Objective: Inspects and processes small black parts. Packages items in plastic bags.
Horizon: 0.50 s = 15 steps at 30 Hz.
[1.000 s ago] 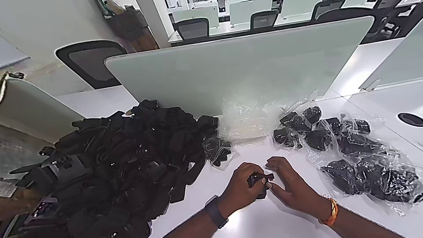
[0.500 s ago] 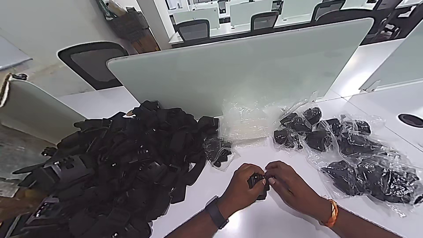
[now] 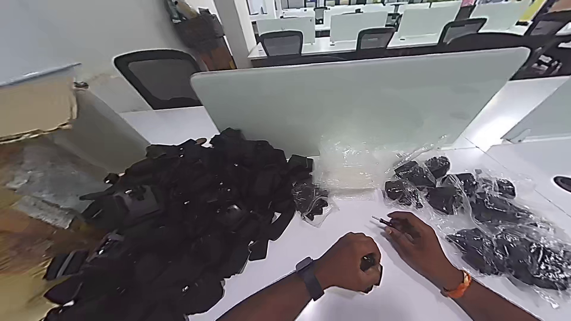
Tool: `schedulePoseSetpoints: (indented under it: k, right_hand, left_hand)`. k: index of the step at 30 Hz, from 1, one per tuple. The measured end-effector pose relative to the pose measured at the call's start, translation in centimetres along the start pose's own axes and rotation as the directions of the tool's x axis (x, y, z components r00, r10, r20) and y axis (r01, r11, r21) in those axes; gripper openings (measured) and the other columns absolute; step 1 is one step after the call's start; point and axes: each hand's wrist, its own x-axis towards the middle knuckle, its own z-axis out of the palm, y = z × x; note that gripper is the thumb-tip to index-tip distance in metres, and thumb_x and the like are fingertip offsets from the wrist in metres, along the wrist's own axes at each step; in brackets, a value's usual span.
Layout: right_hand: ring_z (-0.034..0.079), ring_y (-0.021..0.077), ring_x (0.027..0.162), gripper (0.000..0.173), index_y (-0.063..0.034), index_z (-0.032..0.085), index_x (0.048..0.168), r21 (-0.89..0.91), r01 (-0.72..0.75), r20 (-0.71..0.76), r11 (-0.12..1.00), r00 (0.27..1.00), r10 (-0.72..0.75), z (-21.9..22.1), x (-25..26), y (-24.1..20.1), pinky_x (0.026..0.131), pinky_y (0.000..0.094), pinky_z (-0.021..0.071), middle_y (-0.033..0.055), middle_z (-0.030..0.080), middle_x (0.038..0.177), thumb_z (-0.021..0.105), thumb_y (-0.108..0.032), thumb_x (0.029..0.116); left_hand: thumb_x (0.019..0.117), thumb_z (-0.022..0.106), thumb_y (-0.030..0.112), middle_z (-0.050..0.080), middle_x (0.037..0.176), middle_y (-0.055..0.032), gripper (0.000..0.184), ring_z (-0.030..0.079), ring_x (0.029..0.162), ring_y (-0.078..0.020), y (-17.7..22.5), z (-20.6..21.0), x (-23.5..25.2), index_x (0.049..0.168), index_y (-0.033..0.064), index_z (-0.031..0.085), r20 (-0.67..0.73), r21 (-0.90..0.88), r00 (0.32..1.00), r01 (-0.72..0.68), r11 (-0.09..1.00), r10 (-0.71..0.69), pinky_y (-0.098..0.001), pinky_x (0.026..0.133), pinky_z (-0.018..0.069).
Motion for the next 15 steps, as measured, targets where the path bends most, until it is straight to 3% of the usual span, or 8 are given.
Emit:
schedulePoseSetpoints:
  k: [3, 6, 9, 12, 15]
  right_hand:
    - [0.064, 0.0037, 0.078, 0.018, -0.0066, 0.067, 0.101, -0.140, 0.118, 0.018, 0.983, 0.993, -0.116, 0.2, 0.1, -0.1, 0.072, 0.0212, 0.0571, -0.0008, 0.068, 0.089, 0.072, -0.022, 0.0924]
    - [0.068, 0.0077, 0.094, 0.009, -0.0093, 0.071, 0.101, -0.151, 0.242, 0.070, 0.958, 0.970, -0.234, 0.8, 1.5, -0.5, 0.085, 0.0252, 0.0588, 0.0021, 0.070, 0.102, 0.071, -0.014, 0.0929]
    - [0.066, 0.0083, 0.105, 0.012, -0.0093, 0.074, 0.105, -0.208, 0.388, 0.152, 0.898, 0.920, -0.362, 2.2, 3.3, -1.9, 0.092, 0.0225, 0.0562, 0.0066, 0.069, 0.110, 0.070, -0.015, 0.0960]
    - [0.066, 0.0145, 0.098, 0.014, -0.0078, 0.074, 0.106, -0.291, 0.544, 0.307, 0.787, 0.832, -0.461, 4.8, 6.0, -4.4, 0.087, 0.0236, 0.0557, 0.0124, 0.067, 0.105, 0.063, -0.012, 0.0990]
    - [0.070, 0.0229, 0.092, 0.017, -0.0070, 0.075, 0.105, -0.341, 0.646, 0.428, 0.683, 0.753, -0.499, 8.2, 9.1, -4.5, 0.082, 0.0344, 0.0589, 0.0130, 0.070, 0.098, 0.060, -0.013, 0.1008]
  left_hand:
    - [0.0904, 0.068, 0.022, 0.068, 0.086, -0.0104, 0.018, 0.066, 0.089, -0.0252, 0.2, 0.0, 0.2, 0.090, 0.0040, 0.071, 0.091, 0.028, 0.994, -0.059, 0.998, 0.057, -0.0459, 0.083, 0.0518]
    - [0.0903, 0.069, 0.022, 0.068, 0.084, -0.0099, 0.017, 0.066, 0.087, -0.0257, 0.6, -0.2, 0.3, 0.091, 0.0049, 0.071, 0.143, 0.030, 0.986, -0.093, 0.995, 0.088, -0.0489, 0.083, 0.0505]
    - [0.0903, 0.068, 0.021, 0.068, 0.084, -0.0113, 0.018, 0.066, 0.088, -0.0274, 0.8, -0.3, 0.2, 0.093, 0.0037, 0.071, 0.163, 0.032, 0.980, -0.119, 0.992, 0.112, -0.0497, 0.084, 0.0499]
    - [0.0898, 0.069, 0.019, 0.067, 0.081, -0.0117, 0.017, 0.066, 0.082, -0.0255, 0.9, -0.4, 0.2, 0.091, 0.0018, 0.070, 0.136, 0.023, 0.981, -0.145, 0.989, 0.141, -0.0469, 0.080, 0.0523]
    - [0.0895, 0.070, 0.018, 0.067, 0.081, -0.0122, 0.017, 0.067, 0.081, -0.0253, 0.8, -0.5, 0.1, 0.093, 0.0010, 0.070, 0.141, 0.013, 0.979, -0.151, 0.989, 0.147, -0.0458, 0.079, 0.0538]
